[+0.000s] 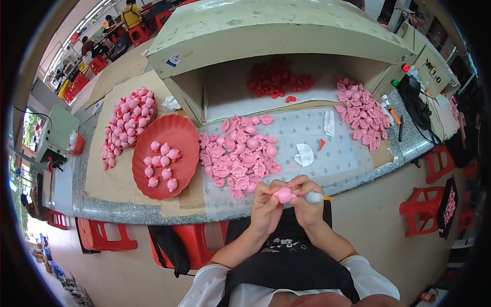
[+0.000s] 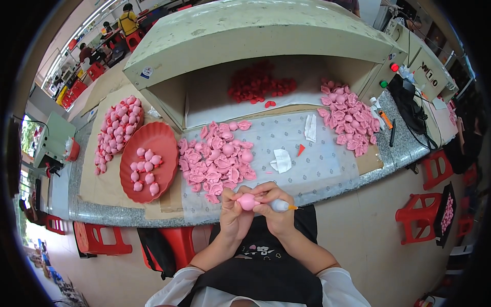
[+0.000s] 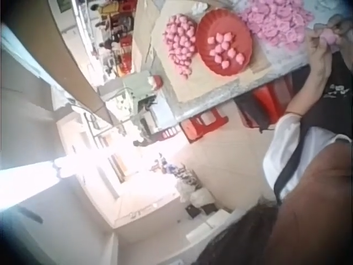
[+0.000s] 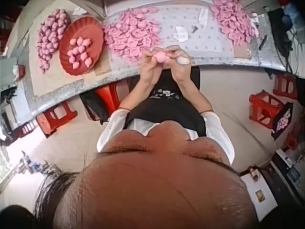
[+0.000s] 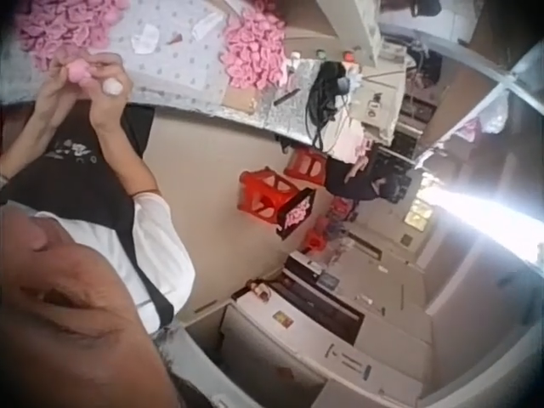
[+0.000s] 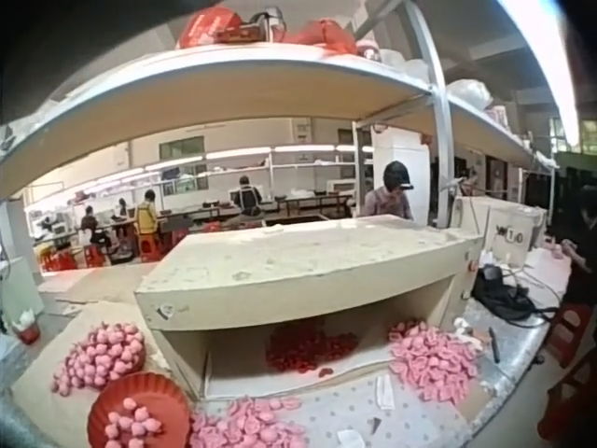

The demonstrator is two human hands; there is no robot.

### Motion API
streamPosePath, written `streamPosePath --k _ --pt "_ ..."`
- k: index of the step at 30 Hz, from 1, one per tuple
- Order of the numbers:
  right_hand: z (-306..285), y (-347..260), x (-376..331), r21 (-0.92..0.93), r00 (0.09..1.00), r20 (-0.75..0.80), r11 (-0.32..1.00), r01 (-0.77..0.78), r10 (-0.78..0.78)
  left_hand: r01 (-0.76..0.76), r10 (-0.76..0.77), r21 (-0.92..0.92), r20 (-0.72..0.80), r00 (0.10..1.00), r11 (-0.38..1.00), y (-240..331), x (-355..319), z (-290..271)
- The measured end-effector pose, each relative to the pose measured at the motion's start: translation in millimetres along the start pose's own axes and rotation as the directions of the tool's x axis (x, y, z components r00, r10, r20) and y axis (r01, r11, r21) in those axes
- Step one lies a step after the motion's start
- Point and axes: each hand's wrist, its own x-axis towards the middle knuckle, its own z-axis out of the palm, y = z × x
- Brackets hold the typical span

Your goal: Applying glue to small pink plastic toy components and assembling them manually at a factory workstation.

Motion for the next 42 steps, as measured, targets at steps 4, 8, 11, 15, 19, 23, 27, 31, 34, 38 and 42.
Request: streamPosePath --k 4,8,11,15,19,23,27,31,34,38,42 --pt "-6 4 5 0.040 0.999 -0.029 0.998 -0.043 0.044 -0.002 0.002 0.035 -0.017 1.000 0.999 -2 5 -5" --pt "-13 3 13 0.053 0.996 -0.056 0.997 -0.064 0.067 0.103 -0.096 0.141 -0.053 0.994 0.985 3 13 -8" --pt "-17 6 12 0.056 0.994 -0.074 0.995 -0.082 0.086 0.152 -0.142 0.264 -0.057 0.988 0.952 4 15 -14" --pt "-26 9 20 -0.146 0.997 -0.033 0.986 -0.080 0.076 0.096 -0.088 0.527 -0.041 0.995 0.844 3 21 -22" --pt "-45 -18 55 -0.692 0.993 0.037 0.719 -0.058 0.116 0.235 -0.192 0.260 -0.180 0.965 0.937 8 26 -24" --pt "-64 -20 80 -0.940 0.966 0.250 0.254 0.227 0.062 0.221 -0.213 0.050 -0.129 0.968 0.974 6 31 -27" --pt "-72 -13 81 -0.973 0.960 0.229 0.005 0.231 0.159 0.235 -0.243 -0.094 -0.079 0.967 0.967 4 33 -32" --pt "-68 -17 77 -0.948 0.991 0.093 0.312 0.060 0.093 0.307 -0.333 -0.259 -0.061 0.941 0.916 2 35 -35" --pt "-37 -24 61 -0.722 0.999 0.044 0.691 0.033 -0.002 0.331 -0.360 -0.293 -0.048 0.932 0.897 1 34 -33" --pt "-7 -24 59 -0.797 0.976 0.210 0.589 0.134 0.061 0.307 -0.351 -0.220 -0.197 0.915 0.926 2 31 -22" --pt "-14 -15 59 -0.780 0.956 0.269 0.610 0.143 0.120 0.339 -0.350 -0.103 -0.135 0.927 0.935 -1 28 -29"
